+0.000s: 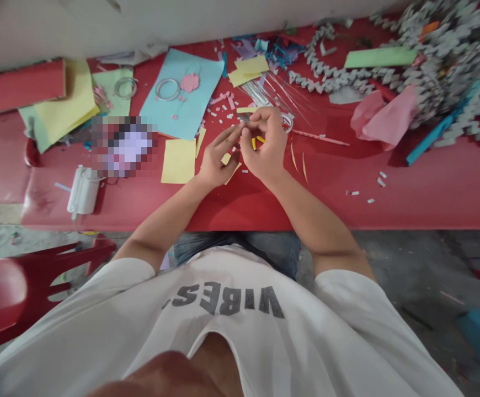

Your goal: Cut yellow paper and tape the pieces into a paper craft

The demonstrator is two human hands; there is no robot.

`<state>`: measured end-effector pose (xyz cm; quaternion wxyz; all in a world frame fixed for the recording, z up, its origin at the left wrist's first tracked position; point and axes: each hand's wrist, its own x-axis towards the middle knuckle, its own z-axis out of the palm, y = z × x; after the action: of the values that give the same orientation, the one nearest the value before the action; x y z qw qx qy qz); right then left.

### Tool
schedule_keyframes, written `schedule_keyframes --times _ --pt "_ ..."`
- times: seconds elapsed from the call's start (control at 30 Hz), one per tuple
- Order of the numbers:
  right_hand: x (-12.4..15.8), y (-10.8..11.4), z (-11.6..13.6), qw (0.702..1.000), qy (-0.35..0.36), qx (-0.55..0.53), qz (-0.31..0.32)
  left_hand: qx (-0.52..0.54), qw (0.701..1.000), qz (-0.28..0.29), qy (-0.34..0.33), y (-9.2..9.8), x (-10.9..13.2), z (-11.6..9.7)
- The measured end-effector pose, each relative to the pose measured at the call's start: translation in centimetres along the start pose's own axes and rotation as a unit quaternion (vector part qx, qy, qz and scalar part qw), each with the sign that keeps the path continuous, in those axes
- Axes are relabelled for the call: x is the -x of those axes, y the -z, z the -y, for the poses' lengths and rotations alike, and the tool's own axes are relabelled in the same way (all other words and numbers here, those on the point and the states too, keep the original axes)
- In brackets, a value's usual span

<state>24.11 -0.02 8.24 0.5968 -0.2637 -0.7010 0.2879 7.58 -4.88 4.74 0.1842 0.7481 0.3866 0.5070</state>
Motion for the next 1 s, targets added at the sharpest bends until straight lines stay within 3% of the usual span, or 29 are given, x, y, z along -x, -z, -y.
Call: schedule_keyframes --times 0.27,0.6,0.8,0.9,1.0 --pt "-0.3 -0.4 -0.5 0.999 0.022 0.023 -0.009 0.008 1.0 -0.012 0.005 0.2 0.2 1.1" --pt "0.0 -0.6 -1.1 1.0 0.023 0.005 0.007 0.149 0.987 -0.043 0.044 0.0 -0.2 0.5" --pt "0.3 -0.8 -2.6 0.998 0.004 0.063 0.006 0.248 0.959 -0.07 0.117 -0.5 -0.3 1.4" --pt "0.0 -0.2 -4.1 0.992 -0.009 0.12 0.044 0.28 0.942 -0.102 0.156 0.0 -0.8 1.4" --pt "-0.5 0.5 -5.4 0.974 -0.009 0.176 0.145 0.303 0.929 -0.118 0.174 1.0 -1.0 1.1"
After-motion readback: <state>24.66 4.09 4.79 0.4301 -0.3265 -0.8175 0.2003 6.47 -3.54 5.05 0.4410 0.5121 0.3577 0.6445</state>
